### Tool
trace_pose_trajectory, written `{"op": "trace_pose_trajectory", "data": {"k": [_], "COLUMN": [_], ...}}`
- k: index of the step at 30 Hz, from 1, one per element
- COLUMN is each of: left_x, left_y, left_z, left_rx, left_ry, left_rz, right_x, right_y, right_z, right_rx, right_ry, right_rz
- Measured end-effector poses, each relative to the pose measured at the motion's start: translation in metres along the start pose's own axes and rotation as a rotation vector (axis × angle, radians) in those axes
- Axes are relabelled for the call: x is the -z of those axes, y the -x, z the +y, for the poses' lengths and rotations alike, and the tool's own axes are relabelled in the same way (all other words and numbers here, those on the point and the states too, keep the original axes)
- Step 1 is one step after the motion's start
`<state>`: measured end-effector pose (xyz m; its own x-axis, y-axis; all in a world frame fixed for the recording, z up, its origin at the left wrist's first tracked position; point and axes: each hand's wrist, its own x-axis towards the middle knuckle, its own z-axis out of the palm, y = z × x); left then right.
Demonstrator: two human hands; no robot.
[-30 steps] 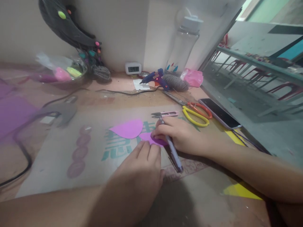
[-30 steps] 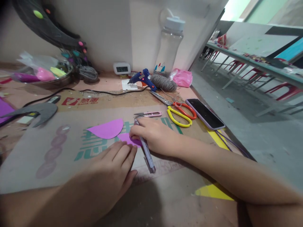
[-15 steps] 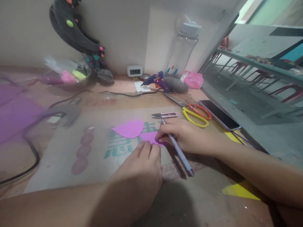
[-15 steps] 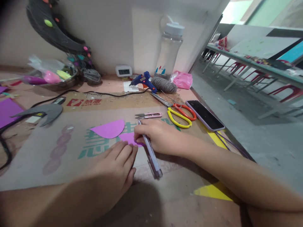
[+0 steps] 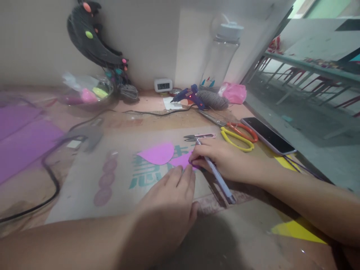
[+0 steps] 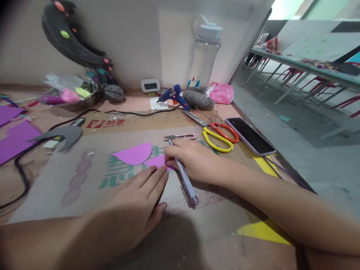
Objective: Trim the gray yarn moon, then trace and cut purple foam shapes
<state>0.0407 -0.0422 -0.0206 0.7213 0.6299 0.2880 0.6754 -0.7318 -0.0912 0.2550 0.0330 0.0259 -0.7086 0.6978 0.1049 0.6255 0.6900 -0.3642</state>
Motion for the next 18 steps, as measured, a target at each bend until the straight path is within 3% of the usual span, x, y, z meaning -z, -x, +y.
{"op": "trace_pose_trajectory", "data": {"k": [4, 9, 11, 15, 18], "left_x": [0.009, 0.009, 0.007, 0.007, 0.008], "left_y": [-0.007, -0.009, -0.008, -0.007, -0.008], "left_z": [0.000, -0.001, -0.002, -0.004, -0.006], "left_rx": [0.014, -0.087, -0.106, -0.135, -0.165], "left_ry": [0.046, -0.027, -0.049, -0.065, -0.066], "left_rz": [-0.054, 0.003, 0.043, 0.062, 0.068], "right_x": [0.001, -0.014, -0.013, -0.003, -0.004], "right_y": [-0.001, -0.009, -0.009, -0.006, -0.006], "right_z": [-0.006, 0.001, 0.001, -0.003, 0.000], "right_rx": [-0.028, 0.134, 0.095, -0.031, -0.019], "right_ry": [0.022, 0.178, 0.126, 0.000, 0.083], "right_rz": [-0.052, 0.130, 0.135, -0.031, 0.037]}}
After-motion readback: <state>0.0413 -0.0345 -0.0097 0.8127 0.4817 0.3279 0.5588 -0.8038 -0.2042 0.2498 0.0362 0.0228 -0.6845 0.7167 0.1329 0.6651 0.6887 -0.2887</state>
